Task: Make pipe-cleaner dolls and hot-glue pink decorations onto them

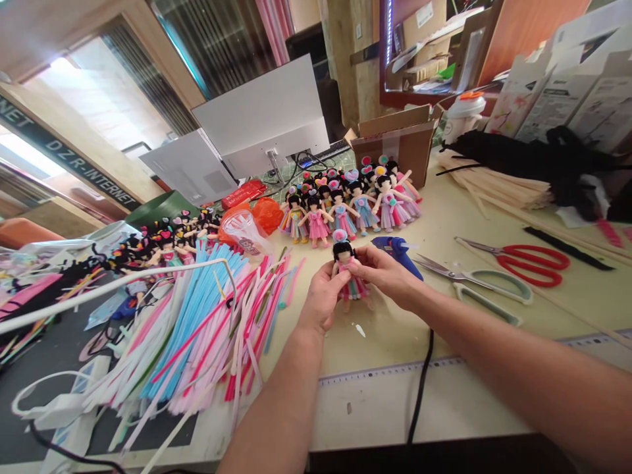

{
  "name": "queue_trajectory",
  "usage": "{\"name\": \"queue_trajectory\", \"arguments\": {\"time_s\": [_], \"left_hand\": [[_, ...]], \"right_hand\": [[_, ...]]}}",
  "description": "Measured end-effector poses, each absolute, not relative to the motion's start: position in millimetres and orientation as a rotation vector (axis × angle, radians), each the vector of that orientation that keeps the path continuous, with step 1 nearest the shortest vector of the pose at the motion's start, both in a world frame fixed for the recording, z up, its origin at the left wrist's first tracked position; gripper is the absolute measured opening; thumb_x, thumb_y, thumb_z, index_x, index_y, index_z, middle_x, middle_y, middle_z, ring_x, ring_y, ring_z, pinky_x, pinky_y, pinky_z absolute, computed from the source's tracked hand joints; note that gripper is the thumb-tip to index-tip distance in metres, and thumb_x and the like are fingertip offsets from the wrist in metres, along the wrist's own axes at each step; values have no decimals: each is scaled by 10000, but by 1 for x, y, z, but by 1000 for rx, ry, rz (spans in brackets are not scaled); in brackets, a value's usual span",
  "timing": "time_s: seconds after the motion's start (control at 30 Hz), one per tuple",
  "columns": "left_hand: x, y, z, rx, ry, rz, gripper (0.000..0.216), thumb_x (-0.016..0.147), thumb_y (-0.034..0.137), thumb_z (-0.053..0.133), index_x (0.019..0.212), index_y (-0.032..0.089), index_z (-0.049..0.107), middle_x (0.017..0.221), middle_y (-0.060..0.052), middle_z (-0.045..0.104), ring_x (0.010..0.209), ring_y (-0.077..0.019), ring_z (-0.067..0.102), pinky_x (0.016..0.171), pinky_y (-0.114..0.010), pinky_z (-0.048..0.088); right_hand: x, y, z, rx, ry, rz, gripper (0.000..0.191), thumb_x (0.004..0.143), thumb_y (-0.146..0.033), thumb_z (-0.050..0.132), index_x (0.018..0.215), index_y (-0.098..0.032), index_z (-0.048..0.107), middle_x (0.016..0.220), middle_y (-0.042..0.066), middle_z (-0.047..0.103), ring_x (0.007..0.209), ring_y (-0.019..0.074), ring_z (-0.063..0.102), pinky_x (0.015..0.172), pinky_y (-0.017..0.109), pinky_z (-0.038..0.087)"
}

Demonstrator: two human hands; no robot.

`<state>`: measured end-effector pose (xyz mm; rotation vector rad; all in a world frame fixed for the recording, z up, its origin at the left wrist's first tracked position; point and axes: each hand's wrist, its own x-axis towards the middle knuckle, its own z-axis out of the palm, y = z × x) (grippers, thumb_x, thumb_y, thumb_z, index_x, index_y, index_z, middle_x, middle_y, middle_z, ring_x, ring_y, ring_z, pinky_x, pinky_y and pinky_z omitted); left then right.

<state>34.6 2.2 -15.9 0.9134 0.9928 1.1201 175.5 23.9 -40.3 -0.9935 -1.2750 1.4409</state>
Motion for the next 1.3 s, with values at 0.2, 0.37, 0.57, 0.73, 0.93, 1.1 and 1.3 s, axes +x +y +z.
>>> {"name": "queue_trajectory", "arguments": {"time_s": [0.2,0.37,0.57,0.73,0.93,1.1,1.3], "left_hand": [[35,2,-16,840,978,1119,436,659,458,784,937,151,650,726,-4,640,581,-115,556,489,-225,402],[35,3,-15,818,967,1126,407,666,419,787,938,147,654,732,-5,652,591,-117,566,527,-235,429],[36,1,-12,811,971,1127,358,697,396,757,927,140,658,778,-27,675,619,-120,565,527,-227,421],[36,1,-11,854,980,1100,327,700,375,732,925,149,661,811,-37,684,655,-135,580,567,-240,444],[37,-1,-11,911,1003,1082,272,716,312,675,935,149,666,819,-41,691,625,-126,564,543,-231,430],[38,-1,-11,919,1011,1094,241,714,268,641,920,146,664,803,-40,691,589,-118,545,499,-222,410],[38,-2,-10,945,1019,1096,241,701,268,657,910,150,679,830,-45,699,627,-132,583,539,-232,436]], "right_hand": [[176,24,-37,-995,-1220,1438,386,762,-475,708,1024,-201,639,976,41,689,837,175,633,686,294,507],[176,21,-31,-1011,-1250,1432,389,782,-488,685,1033,-193,645,998,46,694,866,183,639,715,303,511],[176,21,-33,-1034,-1261,1444,396,735,-401,746,1057,-208,622,1086,58,682,940,197,631,816,345,510],[175,22,-36,-1023,-1250,1439,409,720,-371,750,1072,-216,609,1064,51,688,921,195,643,809,349,526],[175,22,-38,-1016,-1263,1440,413,720,-374,743,1081,-228,607,1050,41,700,962,207,651,812,344,540],[174,21,-36,-978,-1254,1436,415,717,-369,740,1085,-231,605,1030,43,705,959,210,650,807,339,531],[174,21,-35,-962,-1258,1454,413,717,-393,735,1077,-241,598,1029,40,703,963,206,644,793,326,518]]}}
